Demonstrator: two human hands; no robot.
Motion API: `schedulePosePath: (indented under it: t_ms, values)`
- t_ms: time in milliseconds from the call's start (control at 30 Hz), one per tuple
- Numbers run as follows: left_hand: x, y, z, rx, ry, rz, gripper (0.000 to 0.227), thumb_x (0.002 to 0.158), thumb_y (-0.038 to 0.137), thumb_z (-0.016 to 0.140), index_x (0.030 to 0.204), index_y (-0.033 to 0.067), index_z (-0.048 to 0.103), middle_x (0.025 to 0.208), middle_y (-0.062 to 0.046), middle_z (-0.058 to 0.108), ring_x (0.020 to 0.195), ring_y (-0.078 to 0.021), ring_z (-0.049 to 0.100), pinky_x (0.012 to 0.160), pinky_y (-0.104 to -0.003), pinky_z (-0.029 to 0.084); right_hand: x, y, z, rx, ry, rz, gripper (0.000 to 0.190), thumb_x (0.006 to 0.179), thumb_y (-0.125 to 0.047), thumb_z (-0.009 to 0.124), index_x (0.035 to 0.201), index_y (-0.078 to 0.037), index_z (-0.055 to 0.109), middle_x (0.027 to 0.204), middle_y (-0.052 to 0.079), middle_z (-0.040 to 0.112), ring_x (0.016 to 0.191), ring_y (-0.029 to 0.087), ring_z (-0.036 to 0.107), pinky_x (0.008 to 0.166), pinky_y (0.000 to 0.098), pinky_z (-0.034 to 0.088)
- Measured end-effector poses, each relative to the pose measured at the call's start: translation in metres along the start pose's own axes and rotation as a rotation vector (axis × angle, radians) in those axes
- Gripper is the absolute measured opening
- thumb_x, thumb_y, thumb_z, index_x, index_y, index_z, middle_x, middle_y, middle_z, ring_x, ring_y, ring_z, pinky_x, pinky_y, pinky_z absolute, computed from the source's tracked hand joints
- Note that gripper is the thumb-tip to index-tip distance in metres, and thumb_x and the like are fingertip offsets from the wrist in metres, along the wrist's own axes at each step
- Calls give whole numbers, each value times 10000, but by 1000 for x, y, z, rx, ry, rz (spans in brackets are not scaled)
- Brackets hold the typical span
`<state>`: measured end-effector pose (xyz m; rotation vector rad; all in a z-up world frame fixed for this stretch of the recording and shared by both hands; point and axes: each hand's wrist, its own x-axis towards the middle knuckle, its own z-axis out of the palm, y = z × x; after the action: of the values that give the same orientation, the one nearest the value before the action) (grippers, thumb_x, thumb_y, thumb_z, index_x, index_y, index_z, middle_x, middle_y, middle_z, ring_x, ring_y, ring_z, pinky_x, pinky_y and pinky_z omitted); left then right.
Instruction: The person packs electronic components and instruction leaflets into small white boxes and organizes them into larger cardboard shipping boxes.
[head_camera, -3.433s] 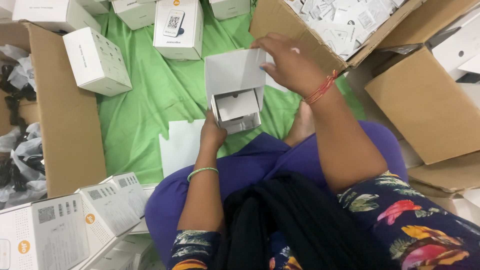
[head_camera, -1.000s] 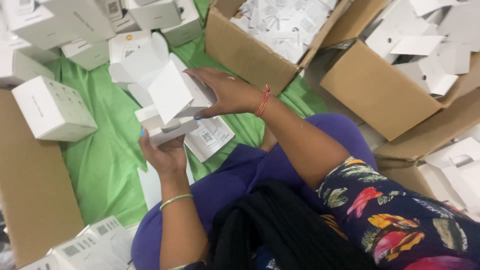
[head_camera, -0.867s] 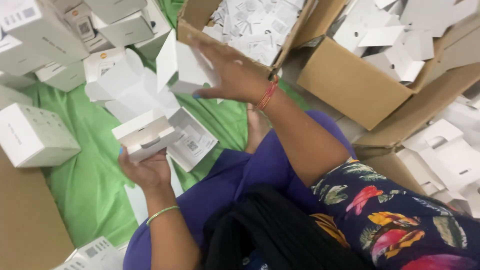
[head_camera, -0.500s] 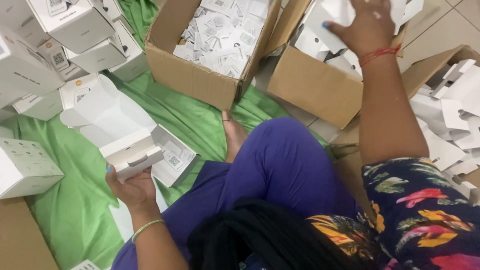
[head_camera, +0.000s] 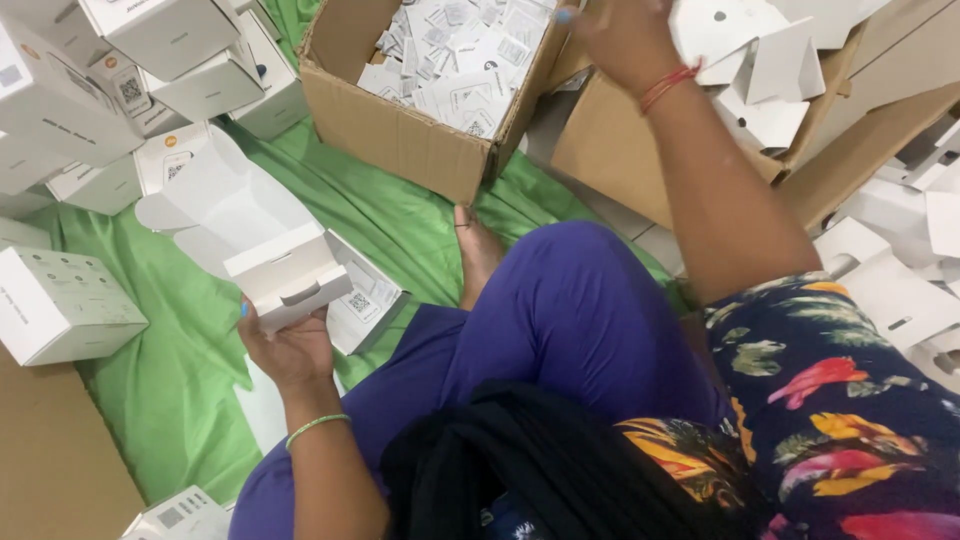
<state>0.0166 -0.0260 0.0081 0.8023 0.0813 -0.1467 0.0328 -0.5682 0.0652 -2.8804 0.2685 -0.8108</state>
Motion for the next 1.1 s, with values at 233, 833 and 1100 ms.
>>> schedulePosePath:
  t_ms: [233, 833, 1100]
  values:
    - [4, -33, 114, -168, -143, -107, 606, 962, 403, 608, 1453, 73, 481, 1442, -144, 569, 1318, -336, 593, 1072, -544, 531, -35, -186, -49, 660, -488, -337, 1103, 783, -560, 875, 1609, -166, 258, 1665, 194, 207, 1530, 429, 242, 1222, 508, 266]
    - [-177, -308, 488, 405, -967, -576, 784, 1006, 484, 494, 1650, 224, 130, 1490, -187, 498, 1218, -281, 574, 946, -391, 510, -250, 100, -313, -253, 131, 446, 478, 880, -25, 808, 1323, -197, 751, 1616, 153, 471, 1517, 430, 390, 1167, 469, 476]
    - [-157, -403, 388, 838, -1234, -345, 659, 974, 306, 707, 1481, -36, 461, 1448, -212, 576, 1350, -278, 552, 1110, -362, 449, -338, 169, -268, -272, -464, 879, 887, 734, -256, 790, 1547, -229, 437, 1654, 291, 171, 1475, 560, 41, 1054, 809, 91]
